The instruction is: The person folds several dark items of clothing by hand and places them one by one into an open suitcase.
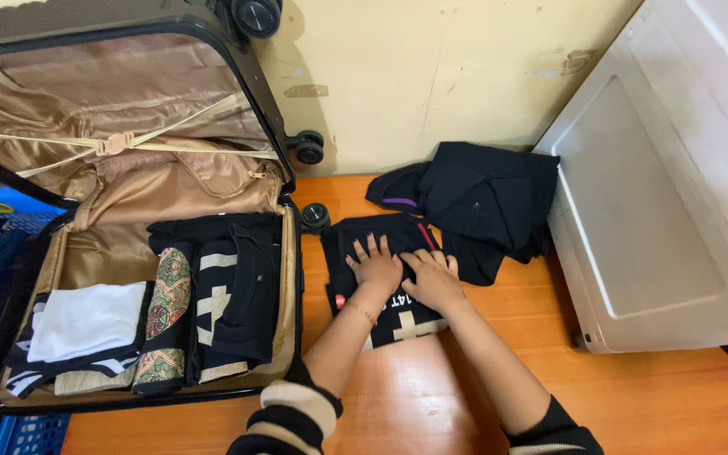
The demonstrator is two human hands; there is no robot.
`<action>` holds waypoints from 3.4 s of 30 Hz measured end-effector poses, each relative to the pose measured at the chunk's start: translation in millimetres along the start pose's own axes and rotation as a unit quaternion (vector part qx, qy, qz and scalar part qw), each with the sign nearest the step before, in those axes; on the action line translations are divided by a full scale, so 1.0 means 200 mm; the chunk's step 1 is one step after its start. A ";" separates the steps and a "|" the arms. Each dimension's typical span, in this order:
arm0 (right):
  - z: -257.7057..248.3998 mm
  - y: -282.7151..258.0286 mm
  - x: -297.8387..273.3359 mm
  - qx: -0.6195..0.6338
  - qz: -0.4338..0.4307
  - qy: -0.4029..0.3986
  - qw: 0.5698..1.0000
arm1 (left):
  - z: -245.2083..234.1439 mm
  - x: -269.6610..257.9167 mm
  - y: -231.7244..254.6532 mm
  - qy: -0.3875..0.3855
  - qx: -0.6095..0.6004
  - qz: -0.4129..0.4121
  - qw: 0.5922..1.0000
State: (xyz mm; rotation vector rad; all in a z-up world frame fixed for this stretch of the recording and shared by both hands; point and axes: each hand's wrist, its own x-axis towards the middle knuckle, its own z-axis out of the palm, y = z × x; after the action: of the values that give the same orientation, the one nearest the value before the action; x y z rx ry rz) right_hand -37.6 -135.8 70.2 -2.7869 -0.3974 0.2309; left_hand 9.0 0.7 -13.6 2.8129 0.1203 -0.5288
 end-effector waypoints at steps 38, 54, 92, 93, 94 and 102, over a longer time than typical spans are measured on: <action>0.07 0.00 -0.58 0.094 0.025 0.152 0.984 | -0.06 -0.47 0.18 0.179 -0.163 0.133 0.961; -0.10 0.00 -1.01 -0.024 0.046 -0.004 0.999 | -0.25 -1.41 -0.15 0.001 -0.095 0.207 0.974; 0.29 0.07 -0.13 0.108 0.120 0.244 0.956 | -0.07 -0.05 -0.06 -0.062 0.021 -0.007 0.998; 0.30 0.08 -0.14 0.114 0.084 0.305 0.942 | -0.07 -0.06 -0.06 -0.062 0.021 -0.007 0.998; 0.31 0.10 -0.15 0.114 0.084 0.304 0.942 | -0.07 -0.10 -0.06 -0.021 0.009 -0.009 1.000; 0.34 0.10 -0.29 0.145 0.011 0.336 0.931 | 0.01 -0.71 -0.08 0.213 -0.069 0.082 0.971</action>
State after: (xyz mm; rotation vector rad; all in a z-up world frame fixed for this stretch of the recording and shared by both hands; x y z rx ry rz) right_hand -101.1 -151.7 6.6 -2.3829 -0.1401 -0.6009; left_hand -125.9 11.0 32.3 2.7212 0.0073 0.1215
